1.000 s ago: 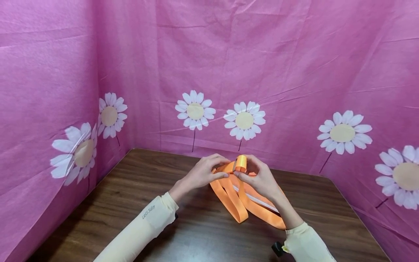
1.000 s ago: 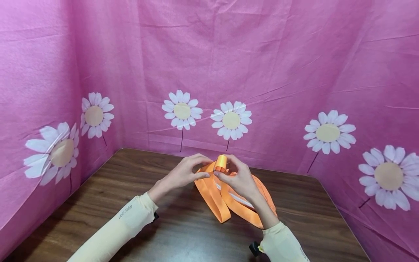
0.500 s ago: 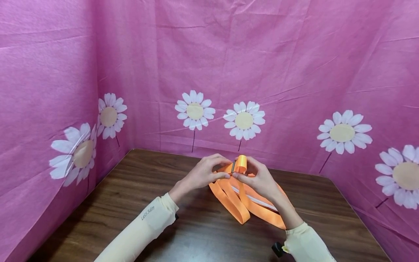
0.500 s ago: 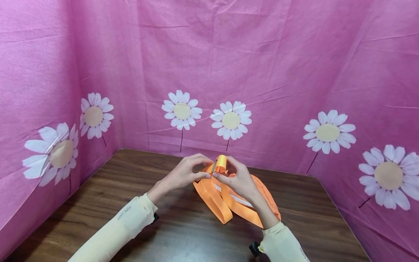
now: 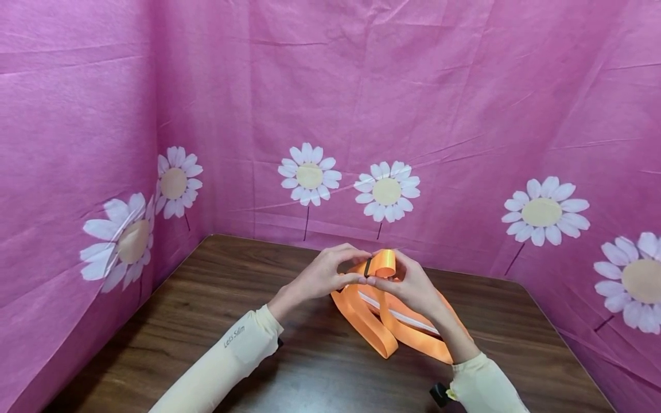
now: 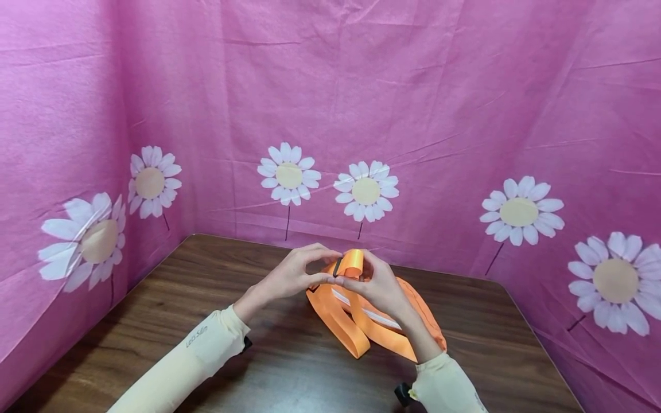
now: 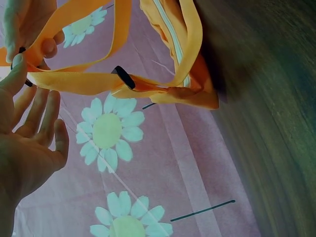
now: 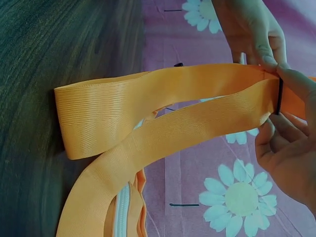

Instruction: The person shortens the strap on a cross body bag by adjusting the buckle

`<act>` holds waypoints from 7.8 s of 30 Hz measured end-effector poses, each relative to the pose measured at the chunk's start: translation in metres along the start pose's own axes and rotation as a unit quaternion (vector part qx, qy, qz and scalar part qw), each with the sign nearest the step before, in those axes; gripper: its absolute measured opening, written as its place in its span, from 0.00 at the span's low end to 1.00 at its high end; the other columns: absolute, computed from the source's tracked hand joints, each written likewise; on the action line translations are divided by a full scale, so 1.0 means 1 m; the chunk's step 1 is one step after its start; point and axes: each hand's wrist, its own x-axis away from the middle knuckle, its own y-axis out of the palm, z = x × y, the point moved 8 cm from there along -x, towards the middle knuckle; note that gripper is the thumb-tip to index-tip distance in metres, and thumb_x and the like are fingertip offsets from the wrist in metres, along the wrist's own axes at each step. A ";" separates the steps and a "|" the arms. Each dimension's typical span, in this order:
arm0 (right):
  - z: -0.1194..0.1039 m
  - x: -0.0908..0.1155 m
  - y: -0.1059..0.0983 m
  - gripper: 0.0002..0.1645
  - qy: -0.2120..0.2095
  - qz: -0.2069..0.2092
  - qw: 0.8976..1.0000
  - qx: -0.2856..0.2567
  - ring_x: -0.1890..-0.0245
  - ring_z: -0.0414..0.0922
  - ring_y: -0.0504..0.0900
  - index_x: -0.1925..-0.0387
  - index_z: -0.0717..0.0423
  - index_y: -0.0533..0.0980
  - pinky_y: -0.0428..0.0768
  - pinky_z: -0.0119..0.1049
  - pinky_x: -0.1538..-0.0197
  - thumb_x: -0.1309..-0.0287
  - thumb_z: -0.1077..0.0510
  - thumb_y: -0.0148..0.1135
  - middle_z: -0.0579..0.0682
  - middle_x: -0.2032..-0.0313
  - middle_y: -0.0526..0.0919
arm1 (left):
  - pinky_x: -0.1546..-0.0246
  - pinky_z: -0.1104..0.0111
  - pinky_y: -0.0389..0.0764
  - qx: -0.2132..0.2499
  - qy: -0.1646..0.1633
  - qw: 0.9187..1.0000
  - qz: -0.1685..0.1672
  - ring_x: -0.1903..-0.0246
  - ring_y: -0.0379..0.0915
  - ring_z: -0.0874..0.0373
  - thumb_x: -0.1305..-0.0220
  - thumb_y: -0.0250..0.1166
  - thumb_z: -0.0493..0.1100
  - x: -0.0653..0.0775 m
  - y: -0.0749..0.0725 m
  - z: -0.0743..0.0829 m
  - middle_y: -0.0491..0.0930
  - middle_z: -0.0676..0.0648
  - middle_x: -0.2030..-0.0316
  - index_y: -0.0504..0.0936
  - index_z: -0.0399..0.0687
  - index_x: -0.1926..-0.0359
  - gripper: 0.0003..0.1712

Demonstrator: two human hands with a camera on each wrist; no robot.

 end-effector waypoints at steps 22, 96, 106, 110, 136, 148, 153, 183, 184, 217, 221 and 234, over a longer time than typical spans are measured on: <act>-0.005 0.005 -0.012 0.24 0.020 -0.065 0.993 -0.092 0.58 0.55 0.84 0.40 0.58 0.77 0.83 0.43 0.54 0.37 0.63 0.70 0.61 0.55 0.85 | 0.44 0.52 0.76 0.144 -0.055 0.988 -0.021 0.46 0.77 0.51 0.36 0.74 0.45 0.002 0.001 -0.008 0.81 0.54 0.47 0.77 0.51 0.37 0.27; -0.021 0.007 -0.025 0.23 -0.022 0.053 0.998 0.017 0.59 0.52 0.83 0.42 0.55 0.78 0.83 0.40 0.60 0.37 0.59 0.72 0.53 0.56 0.84 | 0.49 0.65 0.77 0.045 -0.007 0.999 0.026 0.55 0.78 0.62 0.38 0.76 0.47 0.000 -0.005 -0.004 0.81 0.60 0.55 0.83 0.51 0.44 0.22; -0.021 0.007 -0.019 0.24 -0.025 0.021 0.999 -0.005 0.62 0.54 0.83 0.38 0.56 0.76 0.82 0.39 0.64 0.34 0.62 0.68 0.58 0.59 0.82 | 0.52 0.57 0.79 0.029 -0.001 0.999 0.025 0.55 0.77 0.58 0.37 0.74 0.48 0.002 -0.006 0.000 0.80 0.58 0.56 0.85 0.51 0.44 0.21; -0.021 0.007 -0.019 0.24 -0.027 0.018 0.999 -0.007 0.62 0.54 0.83 0.38 0.57 0.77 0.82 0.37 0.63 0.34 0.63 0.68 0.59 0.58 0.82 | 0.53 0.58 0.79 0.030 0.001 0.999 0.029 0.56 0.77 0.60 0.37 0.74 0.49 0.001 -0.007 0.001 0.80 0.59 0.56 0.85 0.52 0.44 0.21; -0.031 0.010 -0.014 0.24 -0.039 0.007 0.998 -0.047 0.61 0.53 0.83 0.38 0.61 0.75 0.85 0.42 0.60 0.35 0.68 0.66 0.61 0.56 0.80 | 0.53 0.65 0.76 0.088 -0.047 0.994 0.042 0.53 0.77 0.62 0.34 0.72 0.49 -0.002 0.000 0.008 0.81 0.56 0.53 0.83 0.50 0.41 0.22; -0.031 0.010 -0.012 0.23 -0.025 -0.010 1.000 -0.004 0.61 0.52 0.82 0.40 0.55 0.76 0.84 0.37 0.61 0.36 0.64 0.69 0.57 0.57 0.82 | 0.53 0.64 0.76 0.076 -0.046 0.994 0.057 0.54 0.76 0.63 0.35 0.74 0.50 -0.001 -0.005 0.013 0.83 0.55 0.53 0.84 0.51 0.41 0.23; -0.030 0.009 -0.009 0.25 -0.015 -0.020 1.000 0.005 0.58 0.56 0.83 0.39 0.54 0.76 0.84 0.38 0.58 0.36 0.60 0.71 0.56 0.53 0.83 | 0.49 0.64 0.77 0.067 -0.035 0.995 0.060 0.53 0.77 0.63 0.35 0.73 0.49 -0.001 -0.006 0.017 0.84 0.52 0.52 0.83 0.48 0.39 0.25; -0.038 0.010 -0.017 0.26 -0.038 0.003 0.996 -0.086 0.58 0.55 0.84 0.39 0.58 0.76 0.85 0.45 0.57 0.37 0.66 0.71 0.63 0.54 0.81 | 0.49 0.64 0.76 0.083 -0.063 0.994 0.027 0.51 0.77 0.61 0.38 0.75 0.52 -0.001 -0.002 0.009 0.83 0.57 0.52 0.79 0.51 0.35 0.32; -0.038 0.010 -0.018 0.26 -0.041 0.005 0.995 -0.087 0.58 0.55 0.83 0.38 0.59 0.76 0.85 0.44 0.56 0.37 0.66 0.70 0.64 0.54 0.80 | 0.48 0.63 0.77 0.078 -0.063 0.995 0.026 0.51 0.77 0.62 0.38 0.75 0.53 -0.001 -0.002 0.009 0.83 0.57 0.53 0.80 0.51 0.36 0.31; -0.048 0.010 -0.013 0.22 -0.044 0.016 0.999 -0.009 0.65 0.49 0.82 0.45 0.57 0.80 0.84 0.37 0.64 0.41 0.66 0.73 0.60 0.61 0.81 | 0.58 0.68 0.77 0.024 -0.039 0.998 0.035 0.56 0.78 0.57 0.39 0.76 0.48 -0.002 -0.005 0.019 0.81 0.55 0.55 0.87 0.45 0.45 0.23; -0.045 0.008 -0.009 0.22 -0.040 0.000 0.999 -0.020 0.65 0.51 0.82 0.45 0.58 0.79 0.85 0.41 0.63 0.40 0.67 0.72 0.63 0.62 0.79 | 0.57 0.64 0.78 0.028 -0.037 0.998 0.035 0.55 0.79 0.54 0.39 0.76 0.45 -0.003 -0.003 0.018 0.81 0.54 0.55 0.88 0.42 0.46 0.21; -0.047 0.008 -0.018 0.24 -0.062 0.037 0.997 -0.011 0.66 0.49 0.79 0.44 0.57 0.78 0.81 0.33 0.66 0.42 0.67 0.73 0.61 0.63 0.80 | 0.51 0.63 0.80 0.138 -0.104 0.985 0.014 0.51 0.78 0.62 0.31 0.69 0.52 0.000 0.002 -0.005 0.82 0.54 0.51 0.84 0.51 0.39 0.22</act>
